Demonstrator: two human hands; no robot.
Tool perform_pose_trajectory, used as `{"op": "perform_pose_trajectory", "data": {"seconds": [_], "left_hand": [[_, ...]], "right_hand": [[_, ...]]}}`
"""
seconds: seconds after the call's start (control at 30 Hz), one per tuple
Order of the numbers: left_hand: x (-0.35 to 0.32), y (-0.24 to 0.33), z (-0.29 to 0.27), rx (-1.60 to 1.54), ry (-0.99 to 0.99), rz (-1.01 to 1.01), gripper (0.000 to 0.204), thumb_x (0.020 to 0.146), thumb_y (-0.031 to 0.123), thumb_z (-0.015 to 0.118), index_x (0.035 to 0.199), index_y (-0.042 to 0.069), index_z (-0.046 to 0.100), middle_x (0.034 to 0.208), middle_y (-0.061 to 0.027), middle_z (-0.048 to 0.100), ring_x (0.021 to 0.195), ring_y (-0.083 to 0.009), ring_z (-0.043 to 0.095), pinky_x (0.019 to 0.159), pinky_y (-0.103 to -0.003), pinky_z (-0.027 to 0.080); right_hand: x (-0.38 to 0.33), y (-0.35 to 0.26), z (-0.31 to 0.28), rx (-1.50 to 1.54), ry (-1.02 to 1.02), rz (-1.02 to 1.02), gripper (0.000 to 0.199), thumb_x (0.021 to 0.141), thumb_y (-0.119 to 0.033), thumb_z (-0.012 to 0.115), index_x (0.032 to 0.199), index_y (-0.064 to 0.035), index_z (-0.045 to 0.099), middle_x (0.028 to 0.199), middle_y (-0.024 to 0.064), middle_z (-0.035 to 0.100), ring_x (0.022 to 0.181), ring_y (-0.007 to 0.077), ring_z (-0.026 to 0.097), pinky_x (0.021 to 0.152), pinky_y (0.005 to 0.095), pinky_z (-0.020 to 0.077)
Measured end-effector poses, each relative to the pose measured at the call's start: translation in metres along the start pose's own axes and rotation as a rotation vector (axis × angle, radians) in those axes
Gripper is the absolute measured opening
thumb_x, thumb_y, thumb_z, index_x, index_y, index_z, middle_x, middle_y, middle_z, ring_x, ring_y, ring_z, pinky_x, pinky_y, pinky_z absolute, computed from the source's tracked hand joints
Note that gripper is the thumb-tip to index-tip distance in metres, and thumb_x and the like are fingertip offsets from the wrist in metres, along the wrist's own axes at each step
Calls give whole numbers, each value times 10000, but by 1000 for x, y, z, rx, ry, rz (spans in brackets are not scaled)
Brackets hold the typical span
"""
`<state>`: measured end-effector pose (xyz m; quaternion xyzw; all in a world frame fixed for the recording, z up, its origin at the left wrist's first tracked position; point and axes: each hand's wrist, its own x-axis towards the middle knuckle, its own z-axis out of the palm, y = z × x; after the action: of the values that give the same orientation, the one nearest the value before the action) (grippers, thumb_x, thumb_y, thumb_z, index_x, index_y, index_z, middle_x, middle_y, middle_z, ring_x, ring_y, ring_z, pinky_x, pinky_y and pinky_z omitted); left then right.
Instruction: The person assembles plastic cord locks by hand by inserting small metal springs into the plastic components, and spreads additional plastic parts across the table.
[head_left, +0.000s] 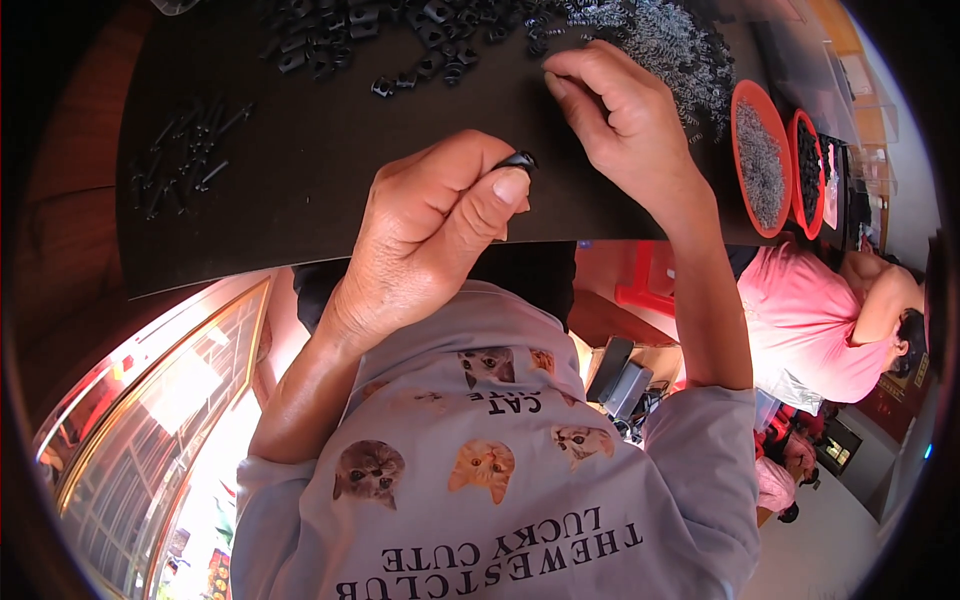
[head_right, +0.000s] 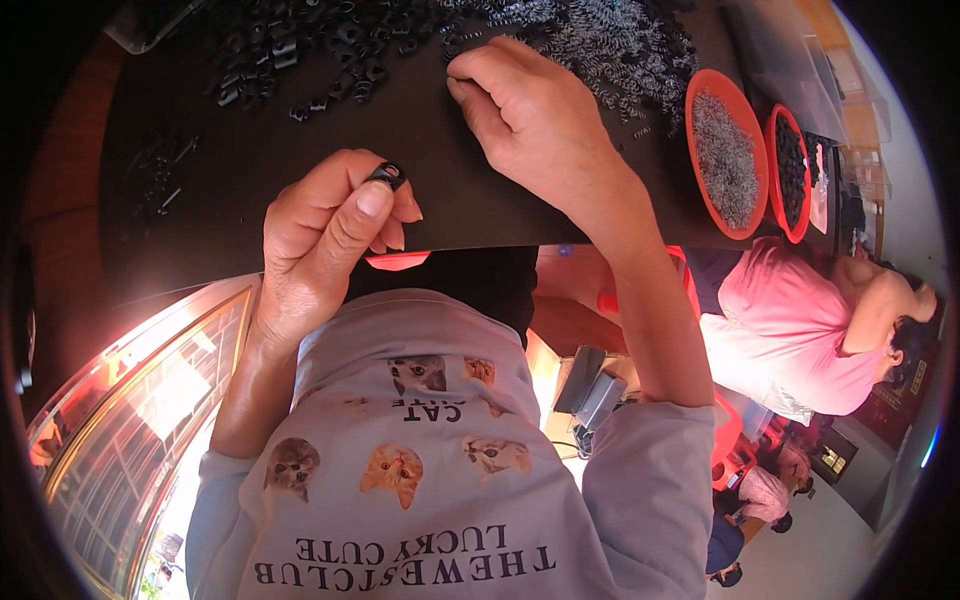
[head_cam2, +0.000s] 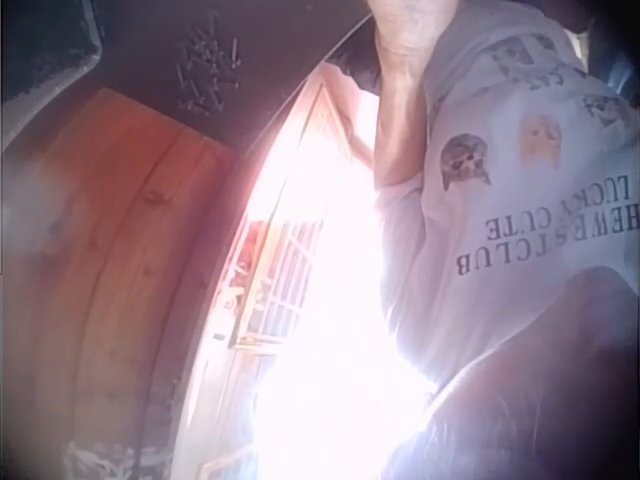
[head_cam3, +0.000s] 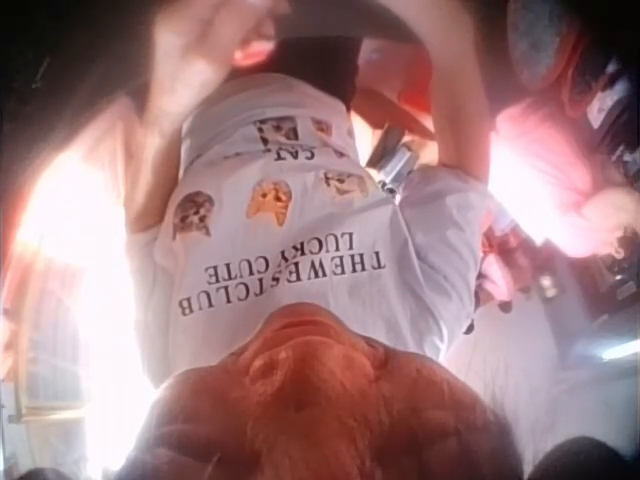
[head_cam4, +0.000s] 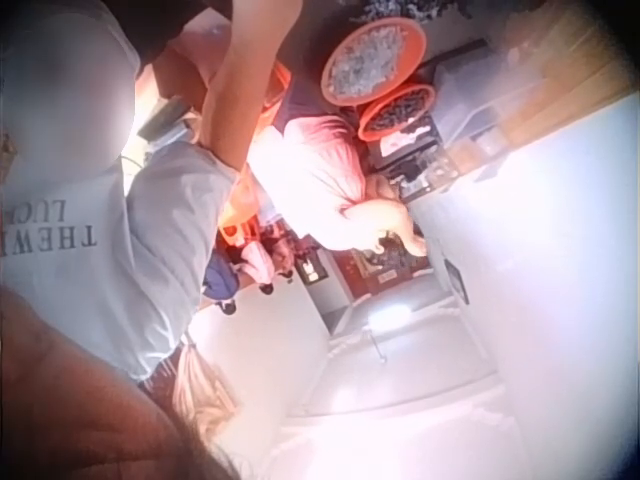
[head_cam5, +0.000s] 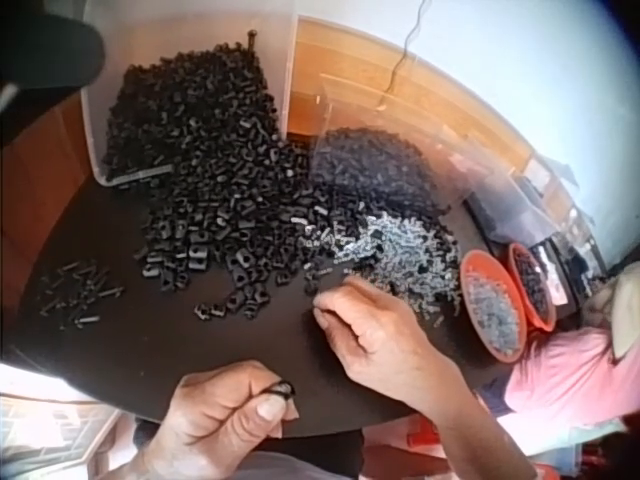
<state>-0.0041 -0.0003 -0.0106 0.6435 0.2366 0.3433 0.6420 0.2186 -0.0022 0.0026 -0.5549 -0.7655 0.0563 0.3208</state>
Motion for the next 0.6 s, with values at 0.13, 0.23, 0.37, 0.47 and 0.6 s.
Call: {"op": "perform_pose_trajectory", "data": {"seconds": [0.13, 0.23, 0.37, 0.47, 0.6], "left_hand": [[1, -1, 0, -1, -11, 15, 265, 1037, 211, 510, 936, -7, 620, 857, -47, 631, 684, -72, 559, 620, -227, 486], [1, 0, 1, 3, 0, 5, 263, 1035, 212, 516, 936, -7, 622, 853, -46, 631, 685, -71, 559, 618, -224, 482], [0, 2, 2, 9, 18, -2, 267, 1034, 217, 520, 937, -9, 623, 847, -45, 631, 685, -72, 559, 622, -223, 483], [0, 2, 2, 5, 15, 1, 263, 1033, 214, 522, 936, -9, 624, 844, -47, 632, 686, -73, 561, 627, -224, 485], [-1, 0, 0, -17, 5, 9, 250, 1032, 201, 522, 934, -7, 622, 848, -50, 635, 689, -73, 565, 632, -225, 488]], "right_hand": [[-2, -1, -2, -23, -41, 24, 107, 826, -24, 644, 927, -54, 626, 872, 92, 638, 786, 326, 641, 665, 395, 516], [-3, -1, -3, -35, -63, 37, 108, 820, -17, 637, 919, -57, 625, 870, 90, 640, 792, 324, 644, 669, 397, 519], [-2, 1, -4, -26, -45, 6, 108, 820, -16, 642, 922, -48, 624, 873, 100, 642, 780, 327, 641, 663, 402, 516], [2, 3, -5, -27, -38, 7, 112, 835, -26, 649, 945, -45, 632, 873, 104, 638, 762, 319, 639, 654, 394, 510], [6, 5, -10, 61, 6, 23, 129, 868, -51, 659, 997, -53, 654, 857, 98, 624, 721, 281, 632, 637, 365, 497]]}}
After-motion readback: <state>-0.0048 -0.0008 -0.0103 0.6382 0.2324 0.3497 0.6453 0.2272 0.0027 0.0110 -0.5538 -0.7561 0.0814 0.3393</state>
